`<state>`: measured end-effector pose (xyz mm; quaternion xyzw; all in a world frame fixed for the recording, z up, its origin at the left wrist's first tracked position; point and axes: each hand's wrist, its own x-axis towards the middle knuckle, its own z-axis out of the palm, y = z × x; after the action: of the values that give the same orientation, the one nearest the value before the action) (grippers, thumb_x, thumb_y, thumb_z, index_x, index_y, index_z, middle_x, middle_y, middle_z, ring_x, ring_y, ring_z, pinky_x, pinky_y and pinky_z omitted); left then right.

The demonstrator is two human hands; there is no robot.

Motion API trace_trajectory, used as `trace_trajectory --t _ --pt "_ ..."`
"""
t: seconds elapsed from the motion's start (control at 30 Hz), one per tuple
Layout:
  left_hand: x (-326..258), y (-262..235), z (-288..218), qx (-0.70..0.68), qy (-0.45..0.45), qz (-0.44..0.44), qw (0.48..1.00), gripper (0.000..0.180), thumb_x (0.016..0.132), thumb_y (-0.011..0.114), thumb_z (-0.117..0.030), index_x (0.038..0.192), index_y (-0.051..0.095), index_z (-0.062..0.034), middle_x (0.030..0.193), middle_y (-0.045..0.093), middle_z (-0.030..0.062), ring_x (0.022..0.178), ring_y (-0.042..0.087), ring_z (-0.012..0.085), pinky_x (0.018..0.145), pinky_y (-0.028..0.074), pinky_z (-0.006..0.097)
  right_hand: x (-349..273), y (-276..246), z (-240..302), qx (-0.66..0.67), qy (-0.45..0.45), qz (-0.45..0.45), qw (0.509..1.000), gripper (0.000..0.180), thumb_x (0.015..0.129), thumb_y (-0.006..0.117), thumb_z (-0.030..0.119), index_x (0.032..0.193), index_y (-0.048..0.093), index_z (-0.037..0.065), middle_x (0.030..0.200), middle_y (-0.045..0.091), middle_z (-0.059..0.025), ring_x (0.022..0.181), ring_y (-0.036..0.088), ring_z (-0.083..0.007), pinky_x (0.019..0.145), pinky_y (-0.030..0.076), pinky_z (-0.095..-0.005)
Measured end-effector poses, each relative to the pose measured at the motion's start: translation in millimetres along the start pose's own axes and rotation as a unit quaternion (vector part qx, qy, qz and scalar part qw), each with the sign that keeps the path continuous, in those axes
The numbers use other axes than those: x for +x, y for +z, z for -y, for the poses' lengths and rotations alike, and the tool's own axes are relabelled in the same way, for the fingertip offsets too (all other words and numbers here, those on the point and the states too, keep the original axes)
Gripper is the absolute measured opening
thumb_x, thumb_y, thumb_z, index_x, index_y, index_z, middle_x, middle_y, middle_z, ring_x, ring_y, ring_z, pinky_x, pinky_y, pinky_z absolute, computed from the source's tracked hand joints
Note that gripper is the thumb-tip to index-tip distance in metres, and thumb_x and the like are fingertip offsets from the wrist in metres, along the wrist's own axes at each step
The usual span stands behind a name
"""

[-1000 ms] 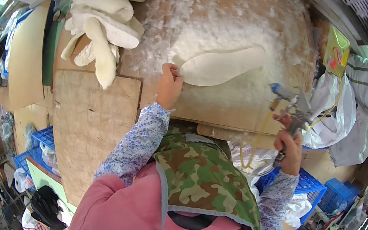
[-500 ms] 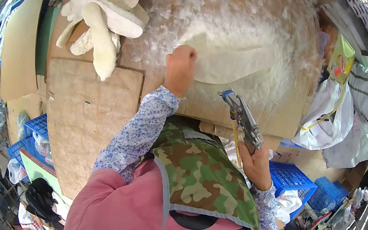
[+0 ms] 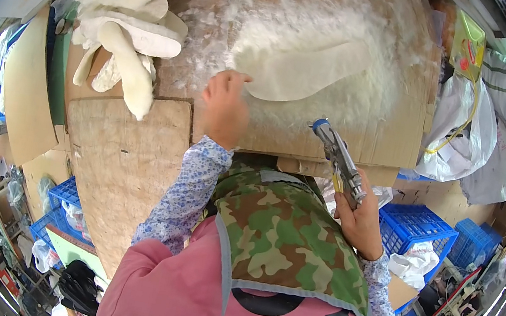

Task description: The recorder uses a spray gun to apply adhesive to white shoe insoles and سپس organizes them on a workstation.

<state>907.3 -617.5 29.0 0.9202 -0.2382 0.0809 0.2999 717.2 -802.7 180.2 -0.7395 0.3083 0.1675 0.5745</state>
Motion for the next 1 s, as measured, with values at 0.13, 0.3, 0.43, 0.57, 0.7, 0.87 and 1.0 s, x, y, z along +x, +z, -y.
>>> trace_trajectory --t 0.13,0.3,0.43,0.57,0.7,0.87,1.0 --pt "5.1 15.9 -20.2 -0.044 0.034 0.063 0.996 0.027 0.074 0.057 -0.004 0.099 0.057 -0.0126 0.1 0.05 0.0057 0.098 0.046 0.0248 0.083 0.033 0.04 5.6 9.4 -0.8 -0.138 -0.211 -0.021 0.967 0.05 0.076 0.053 -0.006 0.125 0.042 0.0 0.116 0.049 -0.0209 0.104 0.05 -0.0372 0.09 0.04 -0.0377" --pt "6.3 31.6 -9.1 -0.078 0.014 0.069 0.994 0.009 0.076 0.059 -0.008 0.084 0.055 -0.0104 0.09 0.054 0.0061 0.09 0.05 0.0245 0.078 0.032 0.04 1.9 14.2 -1.3 -0.134 -0.192 -0.055 0.971 0.048 0.076 0.052 -0.005 0.123 0.043 -0.001 0.112 0.05 -0.0212 0.103 0.051 -0.0374 0.089 0.041 -0.0374" --pt "2.3 15.1 21.2 -0.15 -0.098 0.001 0.984 0.003 0.08 0.056 -0.008 0.083 0.055 -0.0091 0.088 0.057 0.0071 0.087 0.051 0.0258 0.076 0.032 0.04 3.9 5.4 -20.4 -0.091 -0.112 -0.136 0.98 0.044 0.079 0.051 -0.005 0.122 0.043 -0.002 0.108 0.052 -0.0207 0.098 0.054 -0.0361 0.085 0.042 -0.0354" --pt "-0.1 -6.6 42.5 -0.005 -0.151 0.066 0.986 0.006 0.082 0.051 -0.008 0.085 0.057 -0.0082 0.094 0.057 0.007 0.093 0.05 0.0266 0.079 0.032 0.042 -3.1 1.1 -13.3 -0.124 -0.102 -0.112 0.981 0.042 0.081 0.051 -0.003 0.122 0.043 -0.002 0.105 0.055 -0.0189 0.097 0.055 -0.0336 0.085 0.042 -0.0345" --pt "3.1 -9.8 23.8 -0.015 -0.029 -0.053 0.998 0.021 0.076 0.05 -0.004 0.094 0.061 -0.0087 0.101 0.055 0.0071 0.101 0.048 0.0271 0.086 0.032 0.042 -3.2 3.6 -5.3 -0.121 -0.11 -0.094 0.982 0.043 0.08 0.053 -0.002 0.123 0.043 -0.001 0.109 0.053 -0.0201 0.102 0.053 -0.0353 0.089 0.041 -0.0363" --pt "-1.3 6.4 -9.8 -0.047 0.076 0.035 0.995 0.027 0.075 0.049 -0.001 0.098 0.061 -0.0104 0.105 0.054 0.0079 0.102 0.047 0.026 0.088 0.032 0.04 -2.6 4.1 -2.1 -0.12 -0.135 -0.053 0.982 0.045 0.079 0.052 -0.003 0.123 0.043 -0.001 0.113 0.051 -0.0208 0.105 0.051 -0.0373 0.091 0.04 -0.0372" --pt "-12.3 13.4 -8.9 -0.065 0.051 0.042 0.996 0.027 0.075 0.051 -0.002 0.1 0.059 -0.0071 0.104 0.053 0.0097 0.101 0.048 0.0251 0.09 0.03 0.042 0.3 8.0 7.1 -0.097 -0.137 -0.06 0.984 0.047 0.077 0.053 -0.004 0.124 0.043 0.0 0.113 0.052 -0.0205 0.105 0.051 -0.0381 0.09 0.04 -0.0373"
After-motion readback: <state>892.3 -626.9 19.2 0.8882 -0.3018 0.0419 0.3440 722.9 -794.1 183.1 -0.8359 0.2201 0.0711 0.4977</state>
